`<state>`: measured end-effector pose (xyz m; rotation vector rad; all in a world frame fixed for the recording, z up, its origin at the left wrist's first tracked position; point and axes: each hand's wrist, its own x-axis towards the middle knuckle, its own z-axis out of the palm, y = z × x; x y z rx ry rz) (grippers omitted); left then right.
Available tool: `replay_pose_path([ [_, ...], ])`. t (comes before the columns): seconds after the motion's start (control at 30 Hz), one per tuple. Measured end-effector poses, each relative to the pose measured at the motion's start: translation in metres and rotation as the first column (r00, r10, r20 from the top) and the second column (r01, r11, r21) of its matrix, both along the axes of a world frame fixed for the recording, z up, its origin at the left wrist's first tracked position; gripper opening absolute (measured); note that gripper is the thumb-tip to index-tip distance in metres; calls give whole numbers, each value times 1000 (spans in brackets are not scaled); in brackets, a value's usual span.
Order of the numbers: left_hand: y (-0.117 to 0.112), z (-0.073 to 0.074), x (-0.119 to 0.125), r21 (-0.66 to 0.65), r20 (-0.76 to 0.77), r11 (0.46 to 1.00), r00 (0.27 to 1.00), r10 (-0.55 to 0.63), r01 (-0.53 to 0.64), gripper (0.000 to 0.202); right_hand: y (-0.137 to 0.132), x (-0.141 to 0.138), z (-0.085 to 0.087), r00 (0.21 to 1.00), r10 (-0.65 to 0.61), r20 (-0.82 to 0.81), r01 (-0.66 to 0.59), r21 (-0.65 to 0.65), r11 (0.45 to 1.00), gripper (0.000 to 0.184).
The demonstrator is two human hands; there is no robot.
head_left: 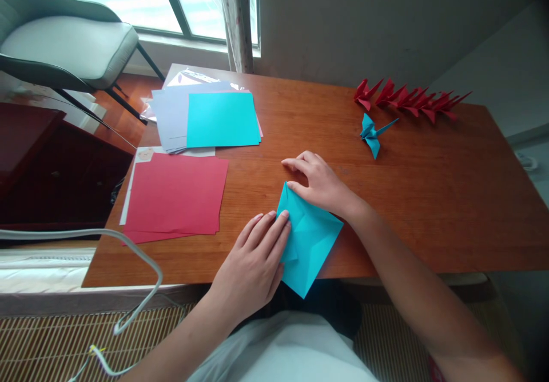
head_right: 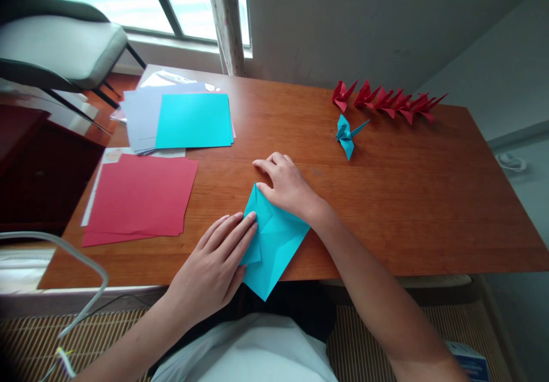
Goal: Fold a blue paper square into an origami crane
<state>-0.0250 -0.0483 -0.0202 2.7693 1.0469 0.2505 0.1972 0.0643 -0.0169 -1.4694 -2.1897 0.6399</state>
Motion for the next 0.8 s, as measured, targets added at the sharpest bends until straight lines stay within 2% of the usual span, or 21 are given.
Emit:
replay_pose_path([
  [0.8,2,0,0,10,26,1000,1000,-2,2,56,-1,-6,-2,998,-50,-31,48,-48,998,36],
])
